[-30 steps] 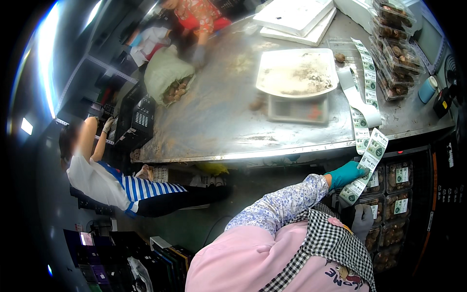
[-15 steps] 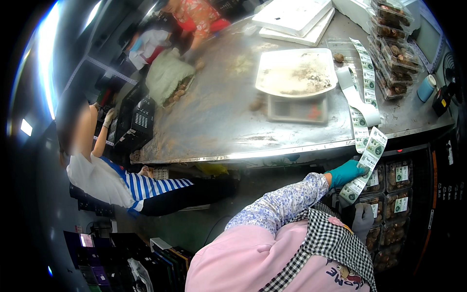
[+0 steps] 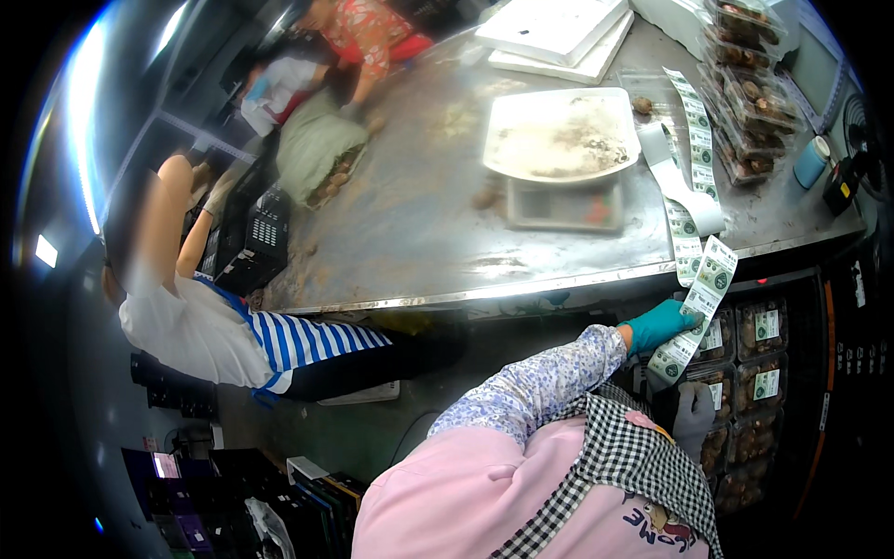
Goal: The person sorts brown potatoes from a large pile on a metal table into clear plastic containers. They place the filled containers into a refrigerated display case and apply labels to them. The person also uses a digital scale to weigh the potatoes during the process.
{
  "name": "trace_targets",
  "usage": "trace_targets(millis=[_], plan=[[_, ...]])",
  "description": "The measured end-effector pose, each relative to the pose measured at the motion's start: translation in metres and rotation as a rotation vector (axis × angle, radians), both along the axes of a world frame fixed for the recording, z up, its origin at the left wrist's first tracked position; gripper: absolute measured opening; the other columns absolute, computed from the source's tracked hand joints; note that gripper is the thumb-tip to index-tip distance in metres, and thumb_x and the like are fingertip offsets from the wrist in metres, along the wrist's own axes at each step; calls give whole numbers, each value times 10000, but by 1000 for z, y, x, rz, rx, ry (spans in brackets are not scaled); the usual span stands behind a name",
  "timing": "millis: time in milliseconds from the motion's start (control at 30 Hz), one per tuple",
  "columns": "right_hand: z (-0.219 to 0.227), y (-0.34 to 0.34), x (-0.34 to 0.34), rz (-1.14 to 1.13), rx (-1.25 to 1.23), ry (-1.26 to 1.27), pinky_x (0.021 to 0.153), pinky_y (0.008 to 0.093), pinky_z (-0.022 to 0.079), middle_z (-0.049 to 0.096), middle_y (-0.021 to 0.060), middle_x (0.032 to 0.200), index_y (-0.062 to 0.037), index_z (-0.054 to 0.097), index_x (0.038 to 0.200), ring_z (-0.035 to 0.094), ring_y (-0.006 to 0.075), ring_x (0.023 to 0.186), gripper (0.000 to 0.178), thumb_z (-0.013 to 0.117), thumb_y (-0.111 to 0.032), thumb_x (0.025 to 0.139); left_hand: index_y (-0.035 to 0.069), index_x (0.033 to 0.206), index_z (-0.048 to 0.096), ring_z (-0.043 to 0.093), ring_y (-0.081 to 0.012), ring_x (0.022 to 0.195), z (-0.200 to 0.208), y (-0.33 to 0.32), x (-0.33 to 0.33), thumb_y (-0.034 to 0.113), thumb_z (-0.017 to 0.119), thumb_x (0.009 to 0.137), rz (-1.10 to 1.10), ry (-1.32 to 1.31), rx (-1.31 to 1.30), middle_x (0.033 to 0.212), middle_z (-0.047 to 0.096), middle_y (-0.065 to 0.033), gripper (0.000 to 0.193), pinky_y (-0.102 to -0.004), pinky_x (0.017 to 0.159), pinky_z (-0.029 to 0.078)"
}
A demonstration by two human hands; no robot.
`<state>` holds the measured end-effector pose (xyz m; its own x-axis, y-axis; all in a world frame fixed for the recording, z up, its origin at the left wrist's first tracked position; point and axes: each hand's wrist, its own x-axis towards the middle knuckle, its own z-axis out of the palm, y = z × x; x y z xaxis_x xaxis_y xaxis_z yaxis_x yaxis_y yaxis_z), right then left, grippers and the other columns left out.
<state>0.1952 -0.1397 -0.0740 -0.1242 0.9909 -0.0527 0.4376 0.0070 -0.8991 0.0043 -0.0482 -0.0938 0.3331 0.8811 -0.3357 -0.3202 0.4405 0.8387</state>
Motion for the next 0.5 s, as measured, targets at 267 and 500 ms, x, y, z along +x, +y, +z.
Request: trace_targets(millis=[267, 500], plan=[[-10, 1, 3, 4, 32, 11, 654, 337, 443, 583, 118, 749, 30, 577, 843, 527, 206, 677, 142, 560, -91, 914, -16, 1145, 586, 663, -149, 801, -10, 0, 2, 311, 612, 936, 4, -5, 28, 966, 685, -98, 389, -283, 728, 542], [-13, 0, 4, 6, 33, 4, 641, 341, 444, 587, 114, 750, 27, 582, 848, 525, 206, 666, 154, 564, -107, 921, -17, 1136, 610, 632, -134, 809, -5, -1, 1, 364, 609, 932, 8, 99, 72, 946, 683, -89, 432, -286, 744, 522]])
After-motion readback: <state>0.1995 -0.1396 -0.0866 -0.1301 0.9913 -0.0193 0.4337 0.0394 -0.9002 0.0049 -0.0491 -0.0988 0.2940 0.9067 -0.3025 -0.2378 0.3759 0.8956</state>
